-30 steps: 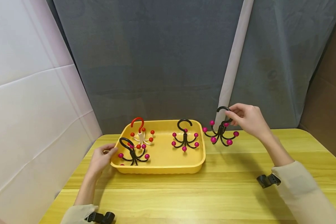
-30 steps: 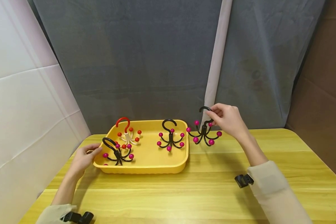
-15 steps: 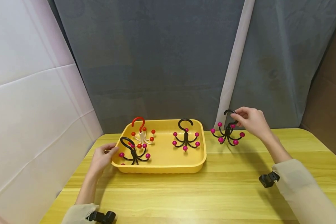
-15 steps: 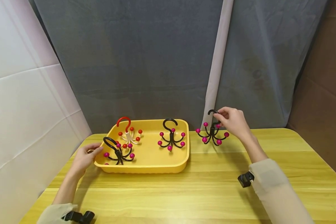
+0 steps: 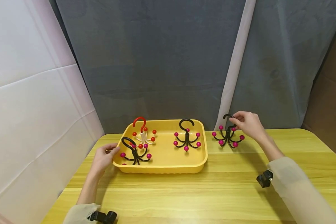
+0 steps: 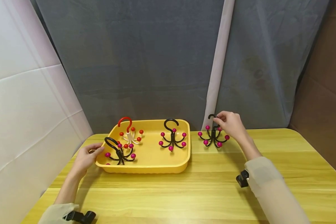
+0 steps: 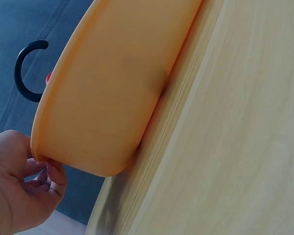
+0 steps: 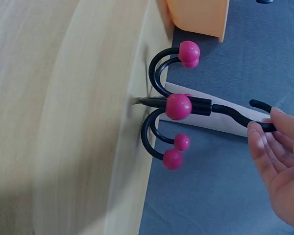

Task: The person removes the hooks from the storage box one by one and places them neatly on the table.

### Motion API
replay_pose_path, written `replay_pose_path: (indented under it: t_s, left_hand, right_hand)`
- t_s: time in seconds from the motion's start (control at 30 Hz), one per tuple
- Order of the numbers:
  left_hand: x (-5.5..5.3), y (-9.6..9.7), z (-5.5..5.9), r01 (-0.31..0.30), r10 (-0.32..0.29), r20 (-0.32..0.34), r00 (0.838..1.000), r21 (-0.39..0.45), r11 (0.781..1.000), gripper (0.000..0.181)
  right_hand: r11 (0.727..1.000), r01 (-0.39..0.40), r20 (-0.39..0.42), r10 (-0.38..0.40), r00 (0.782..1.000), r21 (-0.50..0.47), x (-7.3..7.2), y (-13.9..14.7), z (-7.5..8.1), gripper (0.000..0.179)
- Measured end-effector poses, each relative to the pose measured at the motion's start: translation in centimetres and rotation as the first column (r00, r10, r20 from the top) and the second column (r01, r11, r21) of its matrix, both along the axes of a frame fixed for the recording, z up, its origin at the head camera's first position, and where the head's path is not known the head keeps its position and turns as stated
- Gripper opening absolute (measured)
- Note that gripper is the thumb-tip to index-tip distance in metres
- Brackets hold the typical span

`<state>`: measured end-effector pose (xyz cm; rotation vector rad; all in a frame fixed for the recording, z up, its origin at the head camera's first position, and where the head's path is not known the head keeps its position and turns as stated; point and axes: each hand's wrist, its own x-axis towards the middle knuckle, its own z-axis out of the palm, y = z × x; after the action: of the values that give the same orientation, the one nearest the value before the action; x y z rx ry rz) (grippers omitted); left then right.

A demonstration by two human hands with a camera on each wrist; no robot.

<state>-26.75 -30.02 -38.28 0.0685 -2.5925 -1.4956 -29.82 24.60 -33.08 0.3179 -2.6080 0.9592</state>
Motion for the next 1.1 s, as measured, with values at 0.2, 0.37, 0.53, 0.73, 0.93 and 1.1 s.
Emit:
replay_pose_path:
  t_s: [0.2, 0.37, 0.53, 0.73, 0.93, 1.1]
  left_hand:
    - [0.05, 0.08, 0.07, 0.0, 0.0, 0.004, 1.0, 0.002, 1.0, 0.041]
    - [0.03, 0.08, 0.09, -0.002, 0.002, 0.012, 1.0, 0.004, 1.0, 0.041]
    - [0.03, 0.06, 0.03, -0.005, 0.005, 0.014, 1.0, 0.004, 1.0, 0.042]
    - [0.09, 0.12, 0.02, -0.008, 0.008, 0.008, 1.0, 0.004, 1.0, 0.041]
    - [0.03, 0.07, -0.03, -0.007, 0.007, 0.007, 1.0, 0.004, 1.0, 0.041]
    - [-0.01, -0.02, -0.13, -0.003, 0.003, 0.011, 1.0, 0.019, 1.0, 0.043]
  right_hand:
    - [1.0, -0.009, 0.017, 0.009, 1.0, -0.005, -0.19, -0.06, -0.4, 0.027]
    - [1.0, -0.005, 0.026, 0.006, 1.0, -0.013, -0.11, 0.11, -0.56, 0.029]
    - [1.0, 0.009, 0.027, -0.008, 1.0, -0.017, -0.02, 0.35, -0.73, 0.031]
    - [1.0, 0.013, 0.021, -0.013, 1.0, -0.024, 0.19, 0.55, -0.69, 0.03]
    - [1.0, 0.005, -0.019, -0.006, 1.0, -0.027, 0.46, 0.53, -0.29, 0.024]
    - [1.0, 0.009, -0.087, -0.009, 0.996, -0.008, 0.73, 0.4, 0.16, 0.02]
